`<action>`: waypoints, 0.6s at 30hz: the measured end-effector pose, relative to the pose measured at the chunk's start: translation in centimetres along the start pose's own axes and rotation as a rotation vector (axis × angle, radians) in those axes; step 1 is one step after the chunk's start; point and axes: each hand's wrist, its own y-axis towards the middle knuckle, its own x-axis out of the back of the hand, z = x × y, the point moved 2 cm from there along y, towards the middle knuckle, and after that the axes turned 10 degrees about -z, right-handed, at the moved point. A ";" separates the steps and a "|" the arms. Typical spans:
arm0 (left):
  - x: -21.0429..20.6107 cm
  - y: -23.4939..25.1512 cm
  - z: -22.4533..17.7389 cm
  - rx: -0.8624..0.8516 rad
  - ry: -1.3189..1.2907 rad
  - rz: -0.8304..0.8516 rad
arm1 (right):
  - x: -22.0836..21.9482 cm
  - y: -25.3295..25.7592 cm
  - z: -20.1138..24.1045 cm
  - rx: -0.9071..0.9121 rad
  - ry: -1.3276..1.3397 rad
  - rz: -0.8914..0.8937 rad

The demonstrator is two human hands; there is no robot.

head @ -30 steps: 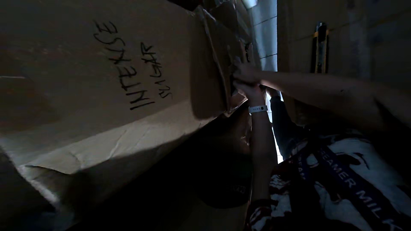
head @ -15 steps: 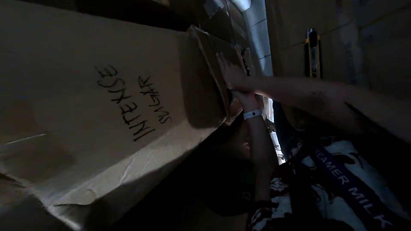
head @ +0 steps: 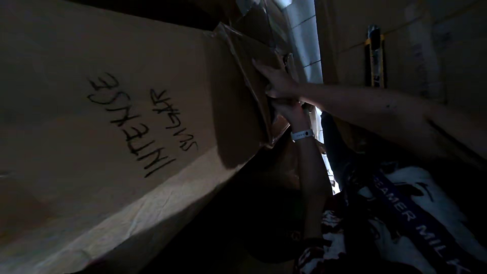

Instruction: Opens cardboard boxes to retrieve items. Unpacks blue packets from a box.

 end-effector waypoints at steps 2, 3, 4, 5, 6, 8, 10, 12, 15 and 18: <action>0.5 0.5 0.8 -0.080 0.158 -0.013 | 0.0 0.0 -0.2 0.013 0.038 -0.001; 1.0 0.6 1.0 -0.203 0.383 -0.028 | 0.2 0.0 0.0 -0.001 0.061 0.010; 1.2 0.7 1.1 -0.277 0.567 -0.046 | 0.4 0.0 0.1 -0.006 0.070 0.019; 1.2 0.7 1.2 -0.298 0.648 -0.059 | 0.5 0.0 0.1 0.001 0.076 0.018; 1.1 0.8 1.4 -0.286 0.622 -0.072 | 0.7 -0.1 0.1 0.007 0.083 0.014; 0.9 1.0 1.7 -0.219 0.431 -0.067 | 0.7 -0.2 0.1 0.006 0.069 0.008; 0.6 1.1 1.8 -0.146 0.232 -0.048 | 0.6 -0.1 0.1 -0.082 0.036 0.040; 0.8 1.2 1.7 -0.105 0.209 -0.044 | 0.1 -0.5 0.1 -0.321 0.038 0.091; 0.8 1.4 1.8 -0.148 0.224 -0.091 | 1.1 -0.3 1.0 -0.799 0.080 0.369; 0.6 1.1 1.6 -0.073 0.131 -0.090 | 1.1 -0.5 1.7 -0.829 0.099 0.488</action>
